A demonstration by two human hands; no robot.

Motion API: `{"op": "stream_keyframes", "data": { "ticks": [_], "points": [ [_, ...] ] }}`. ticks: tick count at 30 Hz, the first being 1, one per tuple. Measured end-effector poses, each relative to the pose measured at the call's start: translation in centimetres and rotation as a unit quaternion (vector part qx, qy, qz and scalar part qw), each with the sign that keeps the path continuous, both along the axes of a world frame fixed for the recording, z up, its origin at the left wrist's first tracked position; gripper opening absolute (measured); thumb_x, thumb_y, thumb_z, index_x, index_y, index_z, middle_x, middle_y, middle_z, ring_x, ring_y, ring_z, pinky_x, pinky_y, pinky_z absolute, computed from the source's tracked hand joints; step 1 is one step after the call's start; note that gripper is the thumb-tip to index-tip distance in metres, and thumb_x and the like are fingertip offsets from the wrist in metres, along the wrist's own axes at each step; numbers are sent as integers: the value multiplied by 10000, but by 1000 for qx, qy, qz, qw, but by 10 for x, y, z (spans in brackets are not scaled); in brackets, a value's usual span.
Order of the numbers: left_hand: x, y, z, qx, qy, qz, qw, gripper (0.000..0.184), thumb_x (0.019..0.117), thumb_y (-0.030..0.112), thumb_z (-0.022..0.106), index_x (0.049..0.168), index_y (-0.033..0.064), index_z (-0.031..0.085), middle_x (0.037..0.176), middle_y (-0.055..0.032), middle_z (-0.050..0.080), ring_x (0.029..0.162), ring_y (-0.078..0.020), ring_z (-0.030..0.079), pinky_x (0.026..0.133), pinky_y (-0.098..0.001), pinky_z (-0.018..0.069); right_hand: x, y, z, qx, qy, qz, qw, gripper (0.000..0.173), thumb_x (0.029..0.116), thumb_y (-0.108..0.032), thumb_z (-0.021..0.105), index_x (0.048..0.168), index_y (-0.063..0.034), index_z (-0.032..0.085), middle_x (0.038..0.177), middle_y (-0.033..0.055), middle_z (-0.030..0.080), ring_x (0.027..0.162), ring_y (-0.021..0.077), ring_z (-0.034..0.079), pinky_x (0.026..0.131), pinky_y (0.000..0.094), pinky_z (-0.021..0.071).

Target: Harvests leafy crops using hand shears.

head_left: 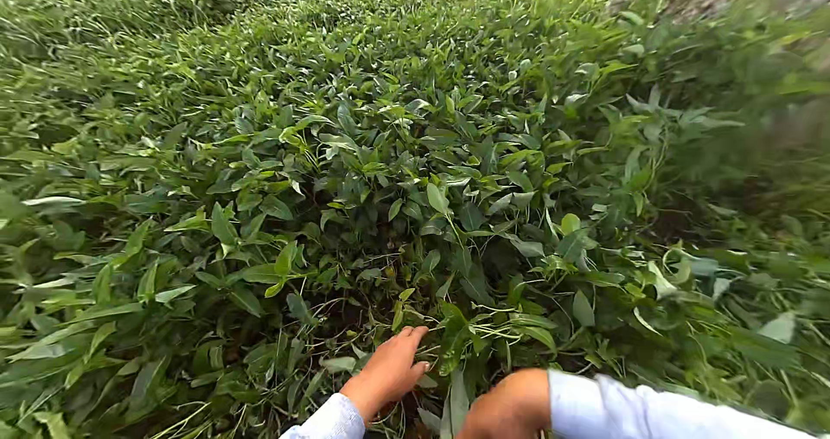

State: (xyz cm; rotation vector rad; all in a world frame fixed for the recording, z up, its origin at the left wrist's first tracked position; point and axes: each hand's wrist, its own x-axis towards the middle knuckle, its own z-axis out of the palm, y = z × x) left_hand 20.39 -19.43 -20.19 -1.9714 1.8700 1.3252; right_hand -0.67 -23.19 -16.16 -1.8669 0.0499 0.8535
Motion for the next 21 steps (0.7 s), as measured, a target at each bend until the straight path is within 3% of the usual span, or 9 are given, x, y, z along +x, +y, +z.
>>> {"op": "stream_keyframes", "data": {
  "ticks": [2,4,6,8,11,13,16,18,21],
  "points": [
    [11,11,-11,28,6,5,1000,615,1001,278,641,1547,104,418,1415,-229,573,1297,-403,570,1104,-599,430,-13,-43,13,91,-39,-165,981,341,1030,-61,497,1343,-32,629,1090,194,725,917,311,719,820,533,591],
    [16,22,-16,60,7,-10,998,523,1015,267,624,1482,64,508,1360,-242,612,1279,-412,580,1105,-609,418,-25,-85,10,25,-103,-361,927,318,1047,-105,434,1297,-44,619,949,123,716,751,210,695,693,410,594],
    [15,34,-21,88,8,-33,996,445,1044,265,576,1425,35,557,1349,-243,618,1289,-405,574,1107,-602,412,-31,-116,-23,-131,-147,-471,860,320,1058,-122,474,1339,-57,613,1024,117,697,860,203,669,812,412,559],
    [16,46,-30,101,22,-41,994,393,1065,239,534,1385,19,589,1334,-248,625,1284,-403,578,1111,-592,412,-37,-127,-69,-171,-160,-481,845,401,1043,-157,530,1431,-65,565,1320,145,641,1195,237,633,1054,440,503],
    [30,61,-44,116,20,-48,992,338,1063,214,526,1299,5,648,1265,-251,659,1231,-406,609,1077,-605,429,-37,-89,-104,-111,-100,-364,919,555,1022,-175,589,1537,-25,443,1600,220,389,1469,348,405,1206,524,339],
    [44,73,-51,128,19,-41,991,332,1063,232,531,1252,-3,669,1218,-252,674,1186,-405,628,1051,-606,444,-47,-51,-121,-118,-44,-237,963,408,1014,-185,621,1329,73,599,1483,303,480,1371,457,474,1138,615,372],
    [62,72,-42,90,29,43,995,435,1039,310,593,1363,23,626,1350,-241,624,1293,-389,576,1127,-576,405,-67,-28,-128,-140,62,-105,983,389,1041,-255,588,1266,56,654,1467,293,514,1436,491,391,1146,682,321],
    [68,54,-28,5,52,130,990,531,1004,358,636,1436,56,566,1378,-217,606,1289,-368,580,1119,-552,436,-74,-38,-124,-117,79,-141,980,333,1030,-202,604,1175,95,647,1269,317,608,1243,483,558,1031,675,425],
    [67,16,9,-114,107,194,968,487,1019,355,591,1417,76,572,1302,-144,657,1184,-262,652,1036,-465,526,-78,-73,-93,-150,-33,-374,914,188,942,-41,601,1097,53,652,1009,244,654,951,383,643,859,590,505]
  ]
}}
